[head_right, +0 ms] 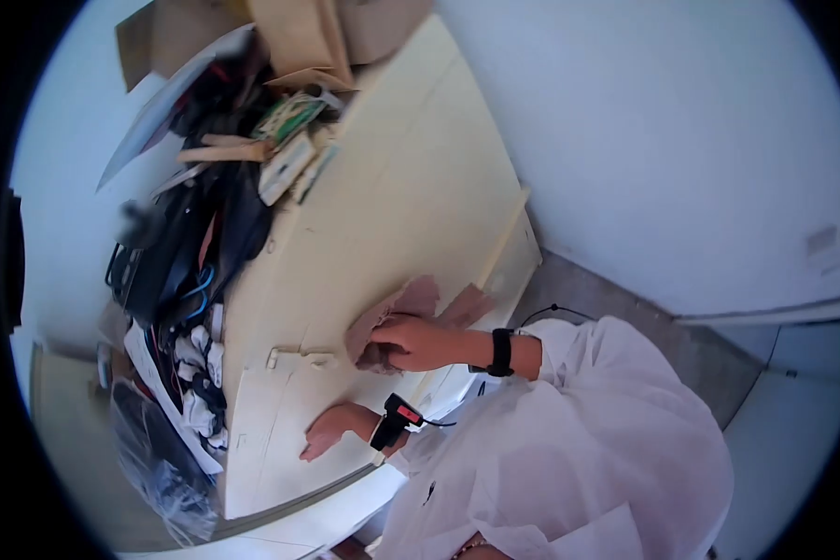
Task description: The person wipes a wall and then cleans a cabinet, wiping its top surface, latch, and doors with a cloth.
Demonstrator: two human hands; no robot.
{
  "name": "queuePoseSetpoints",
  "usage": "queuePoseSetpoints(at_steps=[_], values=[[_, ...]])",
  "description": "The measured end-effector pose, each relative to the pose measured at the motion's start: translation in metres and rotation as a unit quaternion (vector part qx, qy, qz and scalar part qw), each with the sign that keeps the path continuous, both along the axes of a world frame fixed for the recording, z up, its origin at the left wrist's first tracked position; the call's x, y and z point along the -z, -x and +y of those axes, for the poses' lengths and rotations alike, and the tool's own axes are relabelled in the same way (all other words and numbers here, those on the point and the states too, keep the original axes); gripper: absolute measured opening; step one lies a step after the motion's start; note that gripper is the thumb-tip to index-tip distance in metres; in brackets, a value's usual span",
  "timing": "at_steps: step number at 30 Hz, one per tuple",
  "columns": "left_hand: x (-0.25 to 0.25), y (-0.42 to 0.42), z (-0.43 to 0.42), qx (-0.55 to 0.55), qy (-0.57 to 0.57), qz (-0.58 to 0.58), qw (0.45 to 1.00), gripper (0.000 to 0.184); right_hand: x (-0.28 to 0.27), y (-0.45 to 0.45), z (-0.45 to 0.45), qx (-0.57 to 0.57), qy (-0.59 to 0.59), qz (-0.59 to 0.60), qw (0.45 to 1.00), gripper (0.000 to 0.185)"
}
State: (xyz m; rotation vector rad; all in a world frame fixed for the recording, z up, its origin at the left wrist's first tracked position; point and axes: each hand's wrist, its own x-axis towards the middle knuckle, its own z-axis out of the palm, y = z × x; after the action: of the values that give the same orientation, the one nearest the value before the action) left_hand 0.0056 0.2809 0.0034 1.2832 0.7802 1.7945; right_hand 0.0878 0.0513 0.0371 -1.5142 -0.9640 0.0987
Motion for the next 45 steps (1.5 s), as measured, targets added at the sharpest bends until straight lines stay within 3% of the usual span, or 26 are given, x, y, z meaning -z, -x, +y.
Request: queuePoseSetpoints(at_steps=[2, 5, 8, 10, 14, 18, 20, 24, 26, 29, 33, 35, 36, 38, 39, 41, 45], values=[[-0.007, 0.001, 0.001, 0.013, -0.016, 0.026, 0.999, 0.053, 0.017, 0.002, 0.004, 0.012, -0.041, -0.039, 0.998, 0.027], [-0.008, 0.002, -0.001, 0.029, -0.032, 0.050, 0.998, 0.052, 0.027, 0.002, -0.008, -0.003, 0.053, -0.016, 0.998, 0.027], [-0.010, 0.003, -0.002, 0.027, -0.031, 0.066, 0.997, 0.052, 0.023, 0.007, -0.013, 0.046, -0.035, -0.019, 0.998, 0.020], [-0.011, 0.002, -0.003, 0.015, -0.029, 0.072, 0.997, 0.052, 0.009, 0.017, -0.007, -0.031, 0.165, 0.013, 0.986, 0.029], [-0.013, 0.001, -0.001, -0.011, -0.038, 0.083, 0.996, 0.051, 0.012, 0.019, 0.000, -0.019, 0.204, -0.037, 0.978, 0.032], [-0.017, 0.001, -0.001, -0.026, -0.051, 0.088, 0.995, 0.051, 0.020, 0.009, -0.008, 0.058, 0.125, -0.046, 0.989, 0.031], [-0.017, 0.002, -0.001, -0.030, -0.056, 0.094, 0.994, 0.050, 0.013, 0.014, -0.007, 0.032, 0.187, -0.026, 0.982, 0.029], [-0.018, 0.004, -0.002, -0.031, -0.064, 0.115, 0.991, 0.050, 0.014, 0.027, 0.003, 0.005, 0.185, -0.082, 0.979, 0.028], [-0.018, 0.005, -0.003, -0.037, -0.065, 0.125, 0.989, 0.050, -0.001, 0.025, -0.009, 0.019, 0.260, -0.082, 0.962, 0.026], [-0.018, 0.005, -0.003, -0.055, -0.061, 0.137, 0.987, 0.049, 0.018, 0.012, -0.013, 0.098, 0.170, -0.010, 0.980, 0.027], [-0.018, 0.004, -0.001, -0.079, -0.054, 0.152, 0.984, 0.049, 0.024, 0.013, -0.012, 0.105, 0.189, -0.024, 0.976, 0.026], [-0.018, 0.003, -0.002, -0.092, -0.050, 0.158, 0.982, 0.049, 0.033, 0.026, 0.003, 0.016, 0.338, -0.141, 0.930, 0.025], [-0.017, 0.002, -0.002, -0.100, -0.048, 0.161, 0.981, 0.048, 0.042, 0.033, 0.006, 0.012, 0.339, -0.144, 0.930, 0.025], [-0.019, 0.000, -0.001, -0.120, -0.043, 0.165, 0.978, 0.048, 0.057, 0.041, 0.011, 0.023, 0.149, -0.089, 0.985, 0.023], [-0.019, -0.002, -0.001, -0.132, -0.042, 0.166, 0.976, 0.048, 0.050, 0.039, 0.013, 0.016, 0.148, -0.093, 0.985, 0.023], [-0.017, -0.002, -0.004, -0.155, -0.036, 0.168, 0.973, 0.048, 0.019, 0.026, 0.011, 0.124, 0.080, -0.126, 0.981, 0.020], [-0.016, -0.003, -0.005, -0.197, -0.026, 0.178, 0.964, 0.047, -0.040, -0.002, 0.009, 0.136, -0.012, -0.103, 0.985, 0.019]])
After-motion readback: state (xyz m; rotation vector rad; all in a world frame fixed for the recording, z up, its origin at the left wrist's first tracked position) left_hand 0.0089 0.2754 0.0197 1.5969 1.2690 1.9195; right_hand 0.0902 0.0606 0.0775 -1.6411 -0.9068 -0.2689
